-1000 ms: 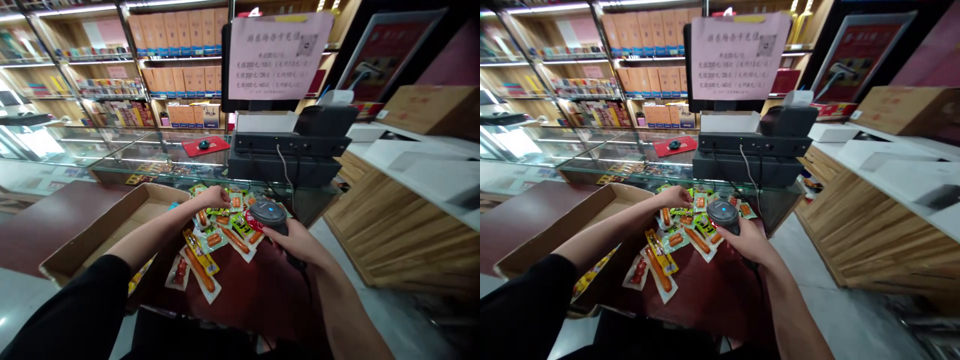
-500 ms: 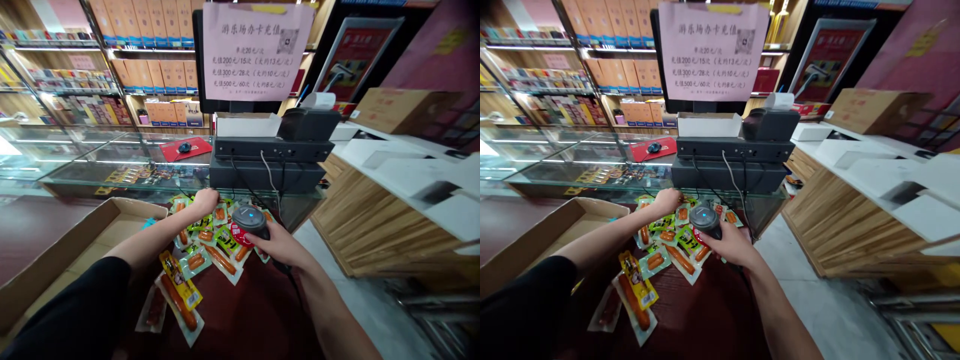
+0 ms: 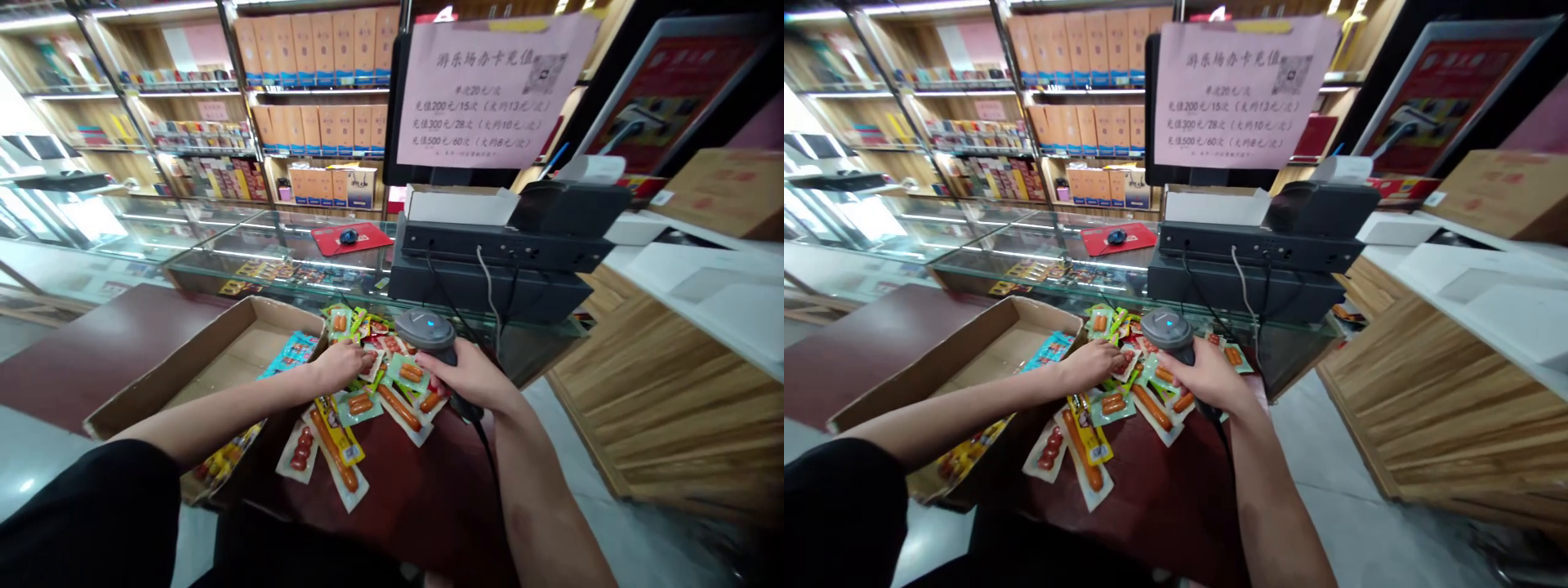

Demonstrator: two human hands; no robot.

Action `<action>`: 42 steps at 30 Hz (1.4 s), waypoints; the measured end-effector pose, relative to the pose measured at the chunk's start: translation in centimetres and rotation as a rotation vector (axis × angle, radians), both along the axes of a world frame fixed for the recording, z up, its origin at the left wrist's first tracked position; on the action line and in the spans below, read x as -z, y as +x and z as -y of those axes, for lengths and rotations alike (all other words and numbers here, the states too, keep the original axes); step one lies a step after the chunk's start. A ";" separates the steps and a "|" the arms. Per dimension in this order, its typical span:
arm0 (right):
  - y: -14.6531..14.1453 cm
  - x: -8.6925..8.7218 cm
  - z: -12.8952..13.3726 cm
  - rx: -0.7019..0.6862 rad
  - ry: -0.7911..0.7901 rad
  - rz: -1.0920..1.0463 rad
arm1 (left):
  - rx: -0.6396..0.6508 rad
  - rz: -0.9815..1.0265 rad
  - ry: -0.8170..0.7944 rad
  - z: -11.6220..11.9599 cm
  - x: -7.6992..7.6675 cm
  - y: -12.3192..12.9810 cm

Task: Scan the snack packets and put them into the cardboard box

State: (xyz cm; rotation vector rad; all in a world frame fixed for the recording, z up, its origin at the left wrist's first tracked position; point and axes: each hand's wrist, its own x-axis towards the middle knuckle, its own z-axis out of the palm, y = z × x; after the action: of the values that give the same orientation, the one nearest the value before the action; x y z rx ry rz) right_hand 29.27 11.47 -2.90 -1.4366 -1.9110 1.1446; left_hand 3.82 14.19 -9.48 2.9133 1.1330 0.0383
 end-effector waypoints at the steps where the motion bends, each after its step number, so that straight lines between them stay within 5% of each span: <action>1: -0.3 -0.1 0.2 -0.006 -0.006 -0.001 | -0.024 0.018 -0.036 0.8 0.1 -0.5; 5: -1.1 0.1 0.5 -0.071 0.033 0.045 | -0.225 0.151 -0.185 2.2 0.4 -1.2; 9: -1.5 1.2 0.1 -0.137 0.053 0.118 | -0.452 0.244 -0.089 2.1 1.0 -0.4; 16: -1.4 2.4 -0.6 -0.209 0.079 0.138 | -0.230 0.263 -0.007 2.4 2.1 0.2; 20: -1.3 2.1 -0.4 -0.206 0.083 0.161 | -0.296 0.353 -0.043 2.2 2.3 0.4; 23: -1.2 1.9 -0.4 -0.157 0.077 0.189 | -0.494 0.596 -0.192 1.6 2.1 -0.3; 26: -1.2 1.8 -0.3 -0.136 0.066 0.206 | -0.722 0.937 -0.546 1.1 1.5 -1.4; 30: -1.3 1.7 -0.2 -0.178 0.079 0.206 | -0.772 1.384 -0.895 0.9 0.3 -2.2; 36: -1.6 1.6 -0.1 -0.195 0.120 0.247 | -0.792 1.645 -1.040 0.6 -0.2 -2.6; 42: -2.4 1.1 0.5 -0.221 0.092 0.255 | -0.783 1.707 -1.015 0.6 -0.6 -2.3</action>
State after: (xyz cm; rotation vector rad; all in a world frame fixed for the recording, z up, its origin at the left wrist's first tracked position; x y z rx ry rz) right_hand 26.83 10.94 -4.01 -1.4044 -2.3159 0.9892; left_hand 1.48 13.57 -8.86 0.7322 1.0798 1.1629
